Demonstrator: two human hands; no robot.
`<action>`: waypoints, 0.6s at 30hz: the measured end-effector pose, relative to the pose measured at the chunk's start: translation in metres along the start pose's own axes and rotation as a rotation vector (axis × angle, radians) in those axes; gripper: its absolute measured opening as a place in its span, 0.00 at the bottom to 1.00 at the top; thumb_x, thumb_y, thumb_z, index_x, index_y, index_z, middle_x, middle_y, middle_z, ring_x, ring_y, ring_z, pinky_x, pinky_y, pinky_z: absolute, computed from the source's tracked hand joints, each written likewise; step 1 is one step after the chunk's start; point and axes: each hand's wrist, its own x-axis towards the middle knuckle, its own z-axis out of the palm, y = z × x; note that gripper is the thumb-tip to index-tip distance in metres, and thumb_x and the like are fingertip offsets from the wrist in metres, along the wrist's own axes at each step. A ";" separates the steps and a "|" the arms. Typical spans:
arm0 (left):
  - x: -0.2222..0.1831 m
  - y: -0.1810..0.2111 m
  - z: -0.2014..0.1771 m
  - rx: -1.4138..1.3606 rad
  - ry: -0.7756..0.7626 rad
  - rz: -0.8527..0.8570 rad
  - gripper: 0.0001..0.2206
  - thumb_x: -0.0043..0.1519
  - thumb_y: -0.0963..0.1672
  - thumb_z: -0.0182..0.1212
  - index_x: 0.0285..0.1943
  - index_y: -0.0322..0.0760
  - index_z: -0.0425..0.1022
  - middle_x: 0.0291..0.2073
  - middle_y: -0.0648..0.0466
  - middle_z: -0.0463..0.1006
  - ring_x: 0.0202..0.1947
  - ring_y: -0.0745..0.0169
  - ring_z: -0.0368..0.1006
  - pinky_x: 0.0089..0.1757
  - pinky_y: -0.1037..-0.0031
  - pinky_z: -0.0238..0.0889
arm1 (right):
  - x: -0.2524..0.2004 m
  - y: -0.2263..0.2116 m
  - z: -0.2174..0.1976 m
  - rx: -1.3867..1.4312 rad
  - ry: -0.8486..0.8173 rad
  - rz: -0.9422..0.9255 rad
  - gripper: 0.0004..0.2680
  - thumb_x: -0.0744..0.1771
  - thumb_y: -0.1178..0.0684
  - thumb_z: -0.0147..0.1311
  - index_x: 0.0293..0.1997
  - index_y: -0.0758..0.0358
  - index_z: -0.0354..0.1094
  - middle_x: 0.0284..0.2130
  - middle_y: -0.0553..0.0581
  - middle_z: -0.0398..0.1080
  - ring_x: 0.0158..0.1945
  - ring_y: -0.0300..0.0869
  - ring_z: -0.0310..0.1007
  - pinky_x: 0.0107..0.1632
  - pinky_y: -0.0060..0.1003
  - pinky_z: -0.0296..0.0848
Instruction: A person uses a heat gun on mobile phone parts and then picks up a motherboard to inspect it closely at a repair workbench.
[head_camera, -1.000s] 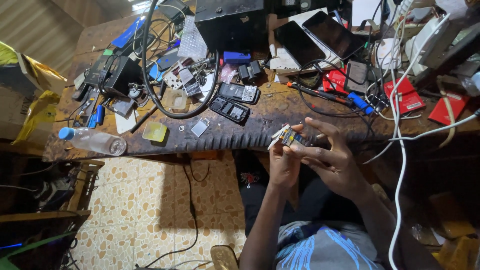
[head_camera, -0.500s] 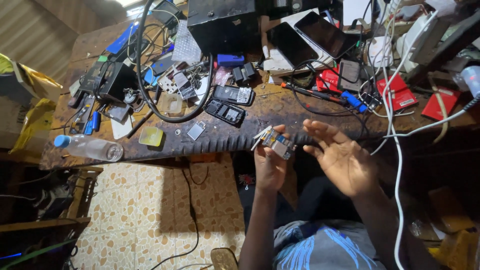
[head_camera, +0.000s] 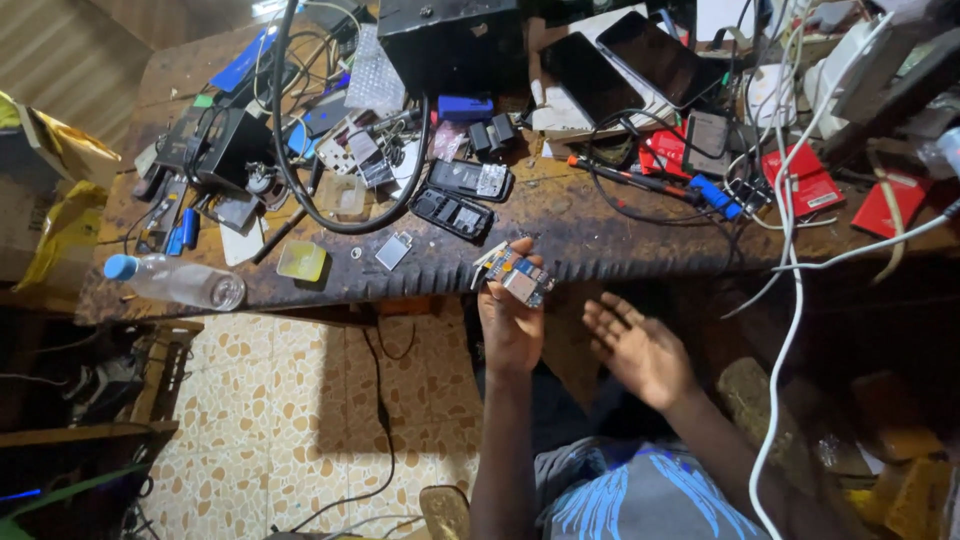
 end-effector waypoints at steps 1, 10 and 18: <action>-0.001 0.004 0.004 -0.009 -0.013 -0.015 0.23 0.54 0.51 0.55 0.49 0.27 0.63 0.44 0.39 0.69 0.40 0.61 0.71 0.38 0.77 0.68 | 0.005 0.001 -0.009 0.083 0.115 -0.052 0.12 0.59 0.49 0.47 0.43 0.60 0.58 0.45 0.59 0.62 0.50 0.47 0.61 0.49 0.45 0.60; -0.005 0.007 0.007 -0.011 -0.040 -0.102 0.30 0.53 0.52 0.54 0.52 0.18 0.60 0.38 0.41 0.73 0.36 0.64 0.73 0.38 0.78 0.68 | 0.025 -0.014 -0.009 0.230 0.269 -0.152 0.09 0.56 0.50 0.50 0.35 0.51 0.62 0.49 0.50 0.59 0.56 0.44 0.55 0.58 0.46 0.49; -0.008 -0.002 0.002 -0.109 -0.084 -0.162 0.32 0.54 0.51 0.54 0.56 0.16 0.55 0.39 0.41 0.72 0.36 0.64 0.73 0.39 0.78 0.67 | 0.011 -0.021 0.015 0.186 0.304 -0.113 0.18 0.55 0.50 0.50 0.47 0.53 0.56 0.57 0.55 0.51 0.62 0.46 0.46 0.59 0.45 0.45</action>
